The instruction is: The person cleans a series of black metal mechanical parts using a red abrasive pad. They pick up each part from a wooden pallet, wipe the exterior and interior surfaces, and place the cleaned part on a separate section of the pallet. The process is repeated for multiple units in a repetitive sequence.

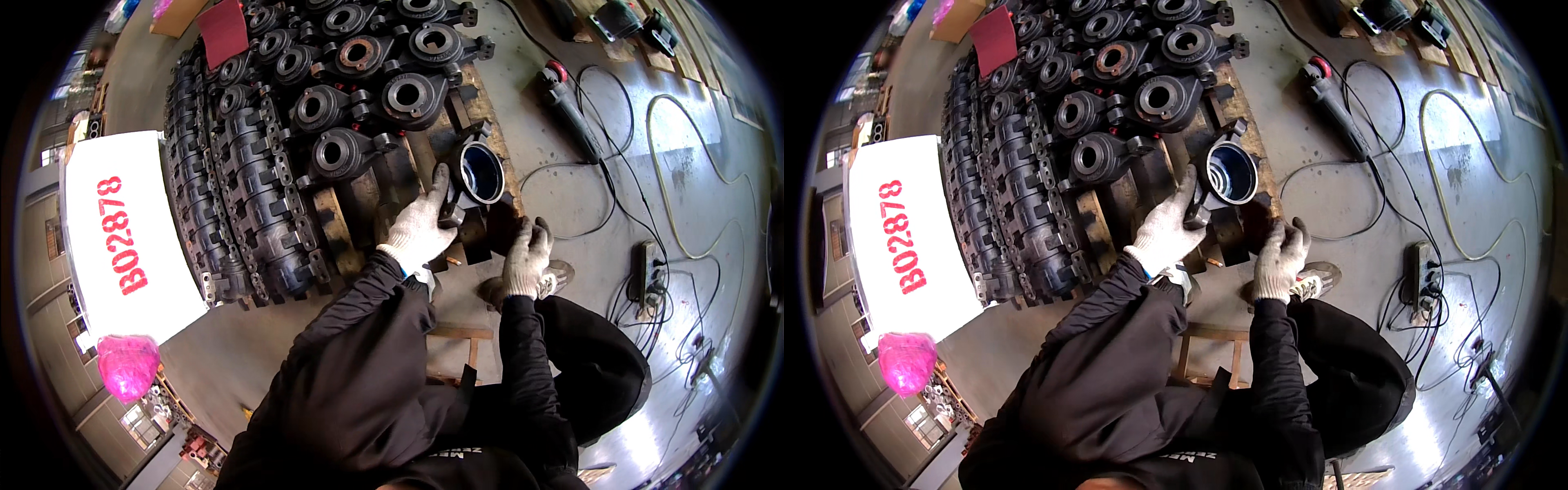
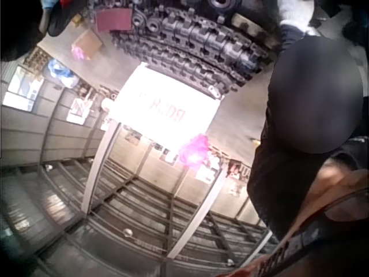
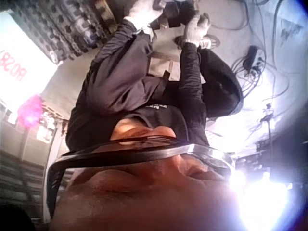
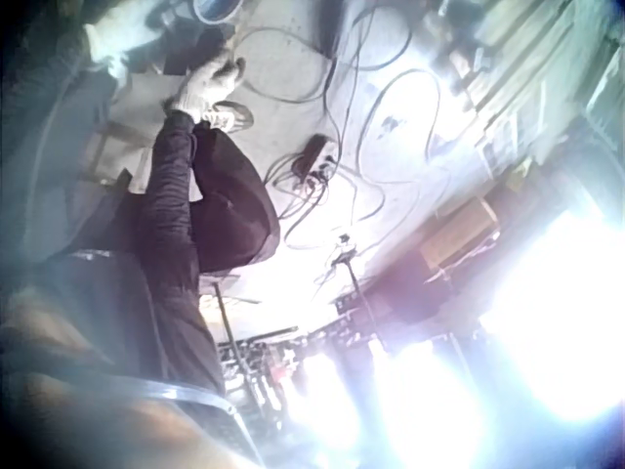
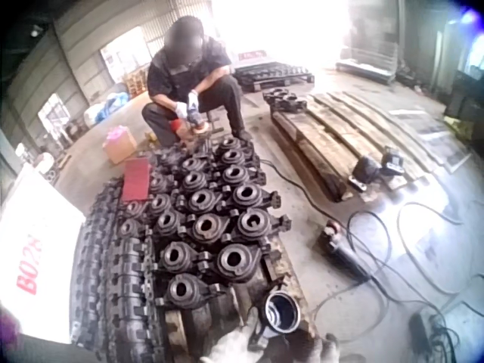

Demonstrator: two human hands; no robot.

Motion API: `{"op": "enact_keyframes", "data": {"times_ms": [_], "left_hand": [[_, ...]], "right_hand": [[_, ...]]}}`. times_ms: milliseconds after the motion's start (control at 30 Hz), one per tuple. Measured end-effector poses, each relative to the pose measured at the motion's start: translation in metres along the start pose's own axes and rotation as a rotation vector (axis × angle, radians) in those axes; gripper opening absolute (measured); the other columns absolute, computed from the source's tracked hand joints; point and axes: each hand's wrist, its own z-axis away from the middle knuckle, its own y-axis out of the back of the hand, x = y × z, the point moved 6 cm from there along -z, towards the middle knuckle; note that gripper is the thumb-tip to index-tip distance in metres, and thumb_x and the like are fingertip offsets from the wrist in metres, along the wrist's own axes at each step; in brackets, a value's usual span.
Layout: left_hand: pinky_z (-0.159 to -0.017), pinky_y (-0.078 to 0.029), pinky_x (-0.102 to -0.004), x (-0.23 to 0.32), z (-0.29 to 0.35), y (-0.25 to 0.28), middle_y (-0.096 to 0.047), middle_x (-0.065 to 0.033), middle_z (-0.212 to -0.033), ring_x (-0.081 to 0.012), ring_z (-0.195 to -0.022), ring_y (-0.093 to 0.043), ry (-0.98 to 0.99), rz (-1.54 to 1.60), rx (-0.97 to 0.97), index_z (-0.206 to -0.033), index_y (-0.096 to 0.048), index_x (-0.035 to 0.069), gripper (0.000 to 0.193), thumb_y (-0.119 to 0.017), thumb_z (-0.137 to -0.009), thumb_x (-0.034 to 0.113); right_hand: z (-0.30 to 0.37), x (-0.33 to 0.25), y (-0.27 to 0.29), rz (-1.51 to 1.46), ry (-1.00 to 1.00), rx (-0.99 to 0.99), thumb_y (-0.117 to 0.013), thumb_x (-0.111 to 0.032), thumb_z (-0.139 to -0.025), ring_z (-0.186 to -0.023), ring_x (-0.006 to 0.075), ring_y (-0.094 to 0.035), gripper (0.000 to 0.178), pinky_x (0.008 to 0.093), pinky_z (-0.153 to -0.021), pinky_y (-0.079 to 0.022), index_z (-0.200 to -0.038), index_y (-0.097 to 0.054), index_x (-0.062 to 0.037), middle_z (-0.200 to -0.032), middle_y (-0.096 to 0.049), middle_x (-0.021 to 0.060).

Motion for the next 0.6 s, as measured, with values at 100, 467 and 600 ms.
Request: {"op": "enact_keyframes", "data": {"times_ms": [100, 467, 600], "left_hand": [[-0.093, -0.056, -0.0465, -0.005, 0.000, -0.003, -0.069, -0.0269, -0.111, -0.0433, -0.104, -0.070, -0.001, 0.051, 0.013, -0.169, -0.015, 0.009, 0.106, -0.075, -0.081, 0.010], [-0.086, -0.057, -0.0468, -0.014, 0.002, -0.002, -0.069, -0.0273, -0.104, -0.0431, -0.095, -0.071, -0.018, 0.033, 0.086, -0.170, -0.013, 0.011, 0.104, -0.069, -0.082, 0.009], [-0.085, -0.056, -0.0476, -0.013, 0.005, -0.001, -0.069, -0.0283, -0.103, -0.0442, -0.093, -0.071, -0.055, 0.063, 0.113, -0.170, -0.014, 0.013, 0.103, -0.069, -0.083, 0.011]], "right_hand": [[-0.006, -0.007, -0.006, 0.269, 0.151, 0.075, -0.082, -0.026, -0.089, -0.125, 0.0441, -0.058, 0.036, 0.0532, -0.106, -0.046, -0.110, -0.068, -0.0016, -0.139, -0.060, 0.0248], [0.021, -0.016, -0.038, 0.625, 0.386, -0.197, -0.075, -0.029, -0.084, -0.141, 0.0490, -0.044, 0.062, 0.0653, -0.108, -0.040, -0.144, -0.062, -0.0223, -0.154, -0.047, 0.0275], [0.021, -0.005, -0.041, 0.589, 0.294, -0.403, -0.080, -0.022, -0.083, -0.134, 0.0461, -0.054, 0.077, 0.0586, -0.106, -0.045, -0.154, -0.050, -0.0200, -0.145, -0.057, 0.0244]]}}
